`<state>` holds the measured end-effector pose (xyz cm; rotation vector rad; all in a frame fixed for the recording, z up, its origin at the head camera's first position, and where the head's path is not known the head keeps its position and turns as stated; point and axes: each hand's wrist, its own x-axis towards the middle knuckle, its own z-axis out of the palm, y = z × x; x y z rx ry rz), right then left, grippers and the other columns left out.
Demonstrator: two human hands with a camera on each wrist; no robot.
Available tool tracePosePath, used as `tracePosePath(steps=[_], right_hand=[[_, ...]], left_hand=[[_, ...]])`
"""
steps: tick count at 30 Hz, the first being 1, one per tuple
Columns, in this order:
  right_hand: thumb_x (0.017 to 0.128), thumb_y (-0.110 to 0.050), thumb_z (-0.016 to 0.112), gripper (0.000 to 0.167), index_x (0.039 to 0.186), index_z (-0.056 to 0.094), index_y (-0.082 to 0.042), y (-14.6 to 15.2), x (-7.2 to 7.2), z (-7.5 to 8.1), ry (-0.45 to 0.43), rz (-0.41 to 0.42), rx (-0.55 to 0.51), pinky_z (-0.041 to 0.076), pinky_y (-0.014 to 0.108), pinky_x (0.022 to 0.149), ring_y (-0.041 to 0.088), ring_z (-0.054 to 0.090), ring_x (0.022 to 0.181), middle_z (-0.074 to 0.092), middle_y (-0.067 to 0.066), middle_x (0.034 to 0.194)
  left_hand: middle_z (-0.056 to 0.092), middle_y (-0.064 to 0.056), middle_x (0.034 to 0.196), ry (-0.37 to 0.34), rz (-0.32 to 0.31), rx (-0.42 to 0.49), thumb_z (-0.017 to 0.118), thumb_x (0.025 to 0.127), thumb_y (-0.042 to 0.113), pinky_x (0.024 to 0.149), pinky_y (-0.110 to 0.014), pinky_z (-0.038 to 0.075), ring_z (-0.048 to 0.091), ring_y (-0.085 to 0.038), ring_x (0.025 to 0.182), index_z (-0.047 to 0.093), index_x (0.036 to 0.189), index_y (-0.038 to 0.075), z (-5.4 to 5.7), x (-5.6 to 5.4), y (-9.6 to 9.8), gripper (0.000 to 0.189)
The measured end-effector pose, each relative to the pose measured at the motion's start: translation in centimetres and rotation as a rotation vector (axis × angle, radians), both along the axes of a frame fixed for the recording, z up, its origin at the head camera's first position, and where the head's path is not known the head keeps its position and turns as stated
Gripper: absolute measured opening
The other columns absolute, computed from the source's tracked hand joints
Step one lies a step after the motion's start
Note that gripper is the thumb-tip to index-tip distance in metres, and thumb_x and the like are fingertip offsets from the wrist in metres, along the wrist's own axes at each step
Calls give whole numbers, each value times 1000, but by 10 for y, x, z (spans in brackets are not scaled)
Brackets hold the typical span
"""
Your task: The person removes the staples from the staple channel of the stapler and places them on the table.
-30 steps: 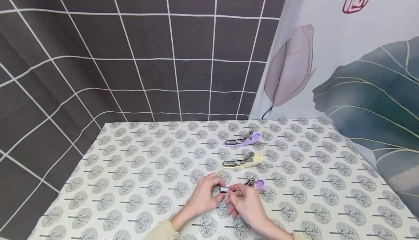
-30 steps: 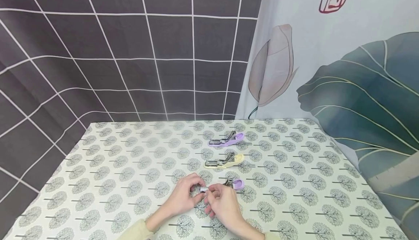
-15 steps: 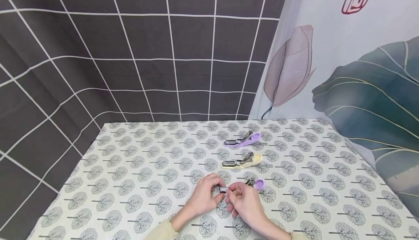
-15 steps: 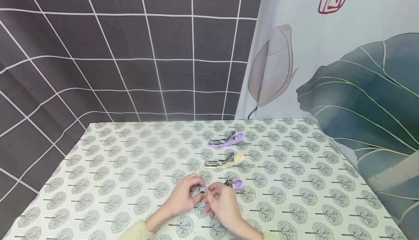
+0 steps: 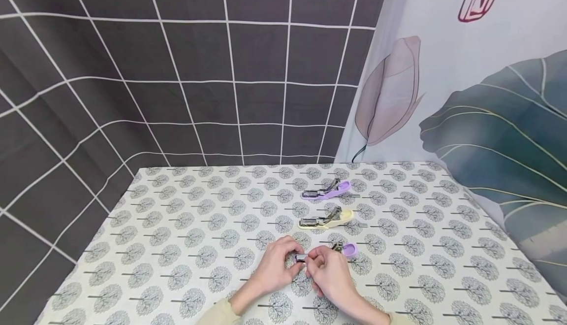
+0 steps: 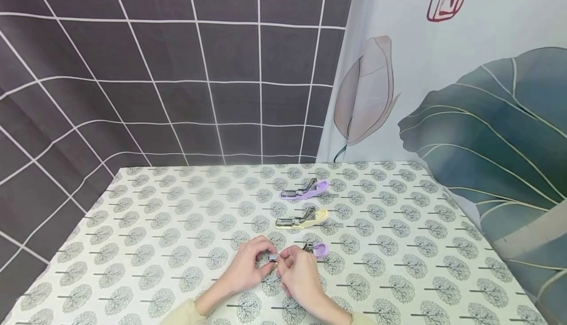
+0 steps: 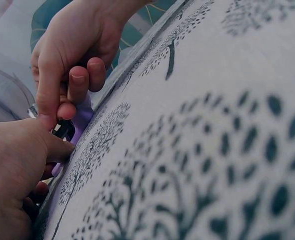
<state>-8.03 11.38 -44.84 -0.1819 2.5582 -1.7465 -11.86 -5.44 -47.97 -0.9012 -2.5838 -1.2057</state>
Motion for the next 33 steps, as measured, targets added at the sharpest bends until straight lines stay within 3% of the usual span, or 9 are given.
tracePosePath(steps=[9,16,21,33], right_hand=[[90,3,66,5,91,61,4,-1,-4,0,34,8,35,42,28,31,9,49,35,62,1,63],[89,5,66,14,102,61,3,0,-6,-2,84,13,81,38,25,29,4,45,33,62,-3,60],[88,7,65,13,100,65,2,0,-7,-3,112,11,116,35,22,28,2,43,33,62,-4,59],[89,7,64,11,100,64,4,3,-6,-2,94,22,76,36,23,30,4,44,34,63,-1,61]], left_hand=[[64,9,93,-9,-11,6,81,75,4,86,-36,48,57,-6,89,69,95,13,0,0,0,25],[64,10,94,-8,-9,5,81,75,4,86,-36,48,58,-6,89,69,95,13,-1,-1,0,25],[64,10,95,-12,-10,6,81,75,4,87,-37,48,58,-6,90,70,96,13,-1,-1,0,26],[64,10,94,-9,-9,7,82,75,5,85,-34,47,57,-6,89,70,95,13,-1,-1,0,25]])
